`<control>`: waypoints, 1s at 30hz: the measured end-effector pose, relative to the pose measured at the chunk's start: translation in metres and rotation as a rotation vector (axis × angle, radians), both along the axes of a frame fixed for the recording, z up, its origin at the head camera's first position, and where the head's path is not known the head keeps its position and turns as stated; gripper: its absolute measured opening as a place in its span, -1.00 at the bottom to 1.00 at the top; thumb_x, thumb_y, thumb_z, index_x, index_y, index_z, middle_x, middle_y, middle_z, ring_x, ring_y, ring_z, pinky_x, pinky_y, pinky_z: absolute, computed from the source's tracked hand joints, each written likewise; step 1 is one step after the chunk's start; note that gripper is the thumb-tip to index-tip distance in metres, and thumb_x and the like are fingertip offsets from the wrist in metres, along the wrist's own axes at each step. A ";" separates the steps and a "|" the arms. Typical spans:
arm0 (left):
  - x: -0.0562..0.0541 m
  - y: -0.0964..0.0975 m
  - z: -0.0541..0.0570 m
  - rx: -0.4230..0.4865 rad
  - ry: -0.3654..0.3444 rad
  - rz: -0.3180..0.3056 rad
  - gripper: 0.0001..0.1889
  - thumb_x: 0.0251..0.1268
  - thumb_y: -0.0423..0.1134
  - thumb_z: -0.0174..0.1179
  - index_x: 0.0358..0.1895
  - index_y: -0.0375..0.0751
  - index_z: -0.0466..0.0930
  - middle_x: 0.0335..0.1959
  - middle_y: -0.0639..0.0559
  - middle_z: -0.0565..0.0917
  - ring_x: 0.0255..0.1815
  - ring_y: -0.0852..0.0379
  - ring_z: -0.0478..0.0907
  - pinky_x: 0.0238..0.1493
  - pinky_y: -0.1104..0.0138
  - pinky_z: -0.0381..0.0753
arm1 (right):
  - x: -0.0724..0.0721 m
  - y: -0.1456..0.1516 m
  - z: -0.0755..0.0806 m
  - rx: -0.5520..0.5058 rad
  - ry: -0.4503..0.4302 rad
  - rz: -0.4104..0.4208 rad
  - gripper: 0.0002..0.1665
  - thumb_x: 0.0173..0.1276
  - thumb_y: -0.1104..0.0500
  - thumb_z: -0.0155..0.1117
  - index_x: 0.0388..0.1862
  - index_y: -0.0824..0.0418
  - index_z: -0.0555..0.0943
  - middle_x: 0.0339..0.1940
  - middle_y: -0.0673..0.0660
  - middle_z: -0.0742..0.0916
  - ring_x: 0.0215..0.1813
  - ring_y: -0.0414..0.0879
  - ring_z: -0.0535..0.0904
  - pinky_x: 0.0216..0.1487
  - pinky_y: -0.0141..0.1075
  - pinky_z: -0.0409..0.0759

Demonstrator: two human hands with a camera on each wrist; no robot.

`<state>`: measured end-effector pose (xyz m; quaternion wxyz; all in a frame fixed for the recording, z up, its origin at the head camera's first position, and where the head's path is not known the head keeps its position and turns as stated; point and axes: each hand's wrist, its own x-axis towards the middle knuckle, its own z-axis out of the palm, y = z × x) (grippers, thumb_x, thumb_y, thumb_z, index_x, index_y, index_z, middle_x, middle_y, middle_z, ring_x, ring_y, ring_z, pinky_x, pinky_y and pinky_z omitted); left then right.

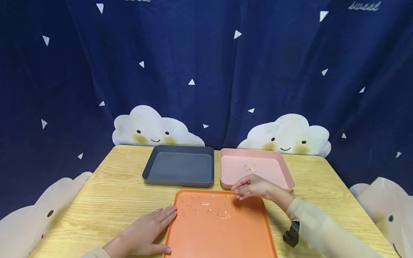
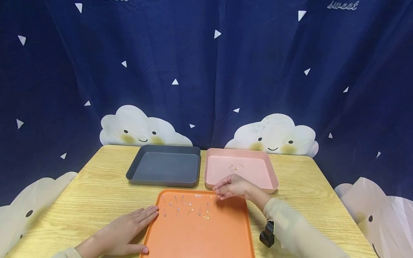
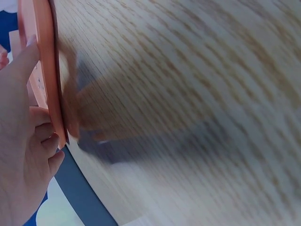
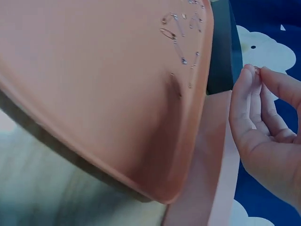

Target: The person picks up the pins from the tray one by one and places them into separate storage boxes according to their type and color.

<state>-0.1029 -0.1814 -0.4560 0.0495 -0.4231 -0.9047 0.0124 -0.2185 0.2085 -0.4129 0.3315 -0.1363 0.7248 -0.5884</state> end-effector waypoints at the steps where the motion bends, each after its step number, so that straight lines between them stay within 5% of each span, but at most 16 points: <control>1: 0.000 0.000 0.000 -0.001 0.000 0.000 -0.04 0.23 0.50 -0.22 0.39 -0.29 0.29 0.42 -0.15 0.38 0.41 -0.03 0.38 0.30 0.14 0.50 | -0.002 0.000 0.002 0.000 -0.006 -0.007 -0.53 0.25 0.38 0.23 0.03 0.74 0.44 -0.43 0.00 0.76 -0.36 -0.24 0.68 -0.17 -0.37 0.72; 12: 0.000 0.000 0.001 -0.005 -0.011 0.001 -0.04 0.24 0.49 -0.22 0.40 -0.29 0.28 0.42 -0.15 0.38 0.41 -0.03 0.38 0.30 0.14 0.50 | -0.021 0.001 0.019 -0.001 -0.055 -0.065 -0.73 0.31 0.36 0.21 -0.09 0.54 0.60 -0.43 0.01 0.76 -0.35 -0.23 0.69 -0.18 -0.41 0.71; 18: 0.000 0.000 0.002 -0.005 -0.013 0.004 -0.04 0.24 0.49 -0.22 0.41 -0.29 0.27 0.43 -0.15 0.37 0.42 -0.02 0.37 0.30 0.14 0.50 | -0.036 0.007 0.024 0.046 -0.021 -0.068 -0.64 0.29 0.40 0.19 0.01 0.64 0.53 -0.41 0.00 0.77 -0.31 -0.24 0.69 -0.10 -0.38 0.71; 25: 0.000 0.000 0.002 -0.008 -0.028 0.013 -0.04 0.24 0.49 -0.23 0.41 -0.28 0.26 0.44 -0.14 0.36 0.42 -0.02 0.37 0.31 0.14 0.49 | -0.059 0.021 0.036 0.085 -0.062 -0.054 -0.77 0.30 0.40 0.18 -0.08 0.41 0.63 -0.37 -0.03 0.78 -0.27 -0.27 0.69 -0.04 -0.36 0.70; 30: -0.001 0.000 0.001 0.000 -0.005 0.001 -0.04 0.24 0.49 -0.21 0.40 -0.29 0.28 0.42 -0.16 0.38 0.41 -0.03 0.38 0.30 0.14 0.50 | -0.073 0.030 0.041 0.081 -0.086 -0.079 -0.61 0.33 0.42 0.14 0.12 0.56 0.47 -0.34 -0.04 0.77 -0.24 -0.26 0.69 -0.03 -0.37 0.69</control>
